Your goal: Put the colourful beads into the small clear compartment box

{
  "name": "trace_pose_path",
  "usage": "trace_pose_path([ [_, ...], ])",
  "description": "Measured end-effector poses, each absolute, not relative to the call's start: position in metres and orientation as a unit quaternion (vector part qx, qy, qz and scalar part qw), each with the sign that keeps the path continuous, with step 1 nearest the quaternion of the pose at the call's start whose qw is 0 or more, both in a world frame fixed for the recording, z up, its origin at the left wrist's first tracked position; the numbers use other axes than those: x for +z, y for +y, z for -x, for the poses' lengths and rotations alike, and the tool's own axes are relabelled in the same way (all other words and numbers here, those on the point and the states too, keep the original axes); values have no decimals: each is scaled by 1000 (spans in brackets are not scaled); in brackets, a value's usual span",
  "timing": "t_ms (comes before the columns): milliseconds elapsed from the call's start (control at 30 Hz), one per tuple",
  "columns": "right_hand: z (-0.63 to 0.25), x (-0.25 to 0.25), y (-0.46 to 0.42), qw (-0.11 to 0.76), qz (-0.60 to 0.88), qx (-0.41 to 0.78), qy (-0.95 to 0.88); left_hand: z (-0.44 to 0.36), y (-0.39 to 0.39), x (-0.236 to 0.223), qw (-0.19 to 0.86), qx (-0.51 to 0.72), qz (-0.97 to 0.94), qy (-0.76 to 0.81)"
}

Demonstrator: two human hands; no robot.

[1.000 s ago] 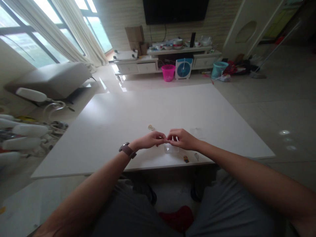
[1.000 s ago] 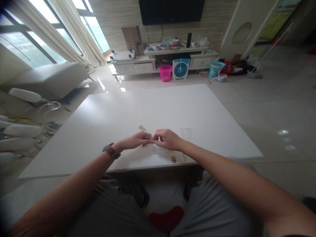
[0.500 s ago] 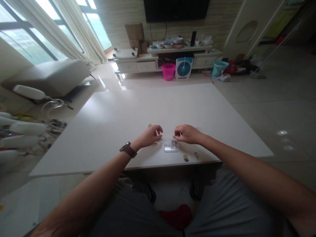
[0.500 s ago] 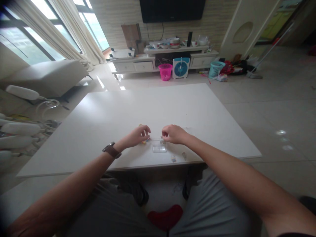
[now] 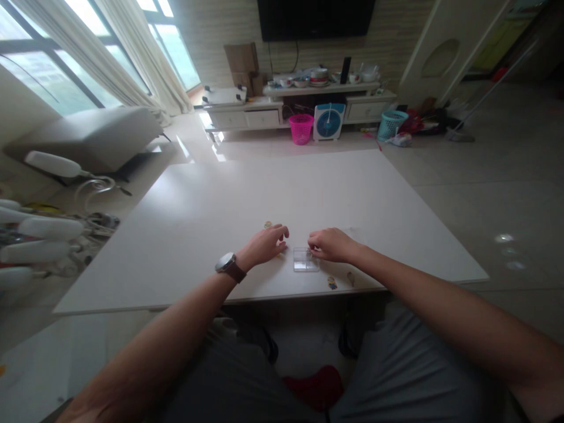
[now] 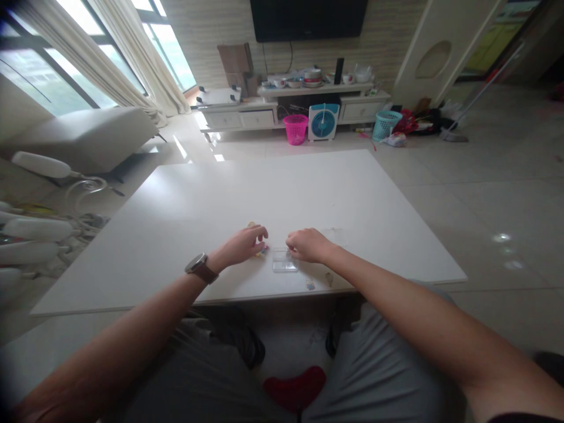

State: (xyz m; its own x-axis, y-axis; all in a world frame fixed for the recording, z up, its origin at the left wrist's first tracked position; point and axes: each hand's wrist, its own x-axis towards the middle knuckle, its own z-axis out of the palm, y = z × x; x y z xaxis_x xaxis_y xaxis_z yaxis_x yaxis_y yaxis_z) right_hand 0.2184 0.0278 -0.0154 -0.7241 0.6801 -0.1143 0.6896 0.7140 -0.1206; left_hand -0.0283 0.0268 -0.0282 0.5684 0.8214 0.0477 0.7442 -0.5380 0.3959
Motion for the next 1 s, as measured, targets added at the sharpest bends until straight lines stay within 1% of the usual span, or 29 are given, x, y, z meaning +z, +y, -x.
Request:
trace_pose_path([
  [100,-220,-15,28,40,-370,-87,924,29,27,-29,168,114,-870,450],
  [400,-222,-7,29,20,-376,-104,921,29,26,-28,174,109,-871,446],
  [600,-220,-12,27,33,-372,-113,921,28,26,-29,177,108,-871,446],
  [867,-221,-9,28,-3,-377,-115,919,27,24,-27,180,107,-871,445],
  [1000,-220,-12,27,-1,-364,-112,925,27,24,-27,181,108,-873,440],
])
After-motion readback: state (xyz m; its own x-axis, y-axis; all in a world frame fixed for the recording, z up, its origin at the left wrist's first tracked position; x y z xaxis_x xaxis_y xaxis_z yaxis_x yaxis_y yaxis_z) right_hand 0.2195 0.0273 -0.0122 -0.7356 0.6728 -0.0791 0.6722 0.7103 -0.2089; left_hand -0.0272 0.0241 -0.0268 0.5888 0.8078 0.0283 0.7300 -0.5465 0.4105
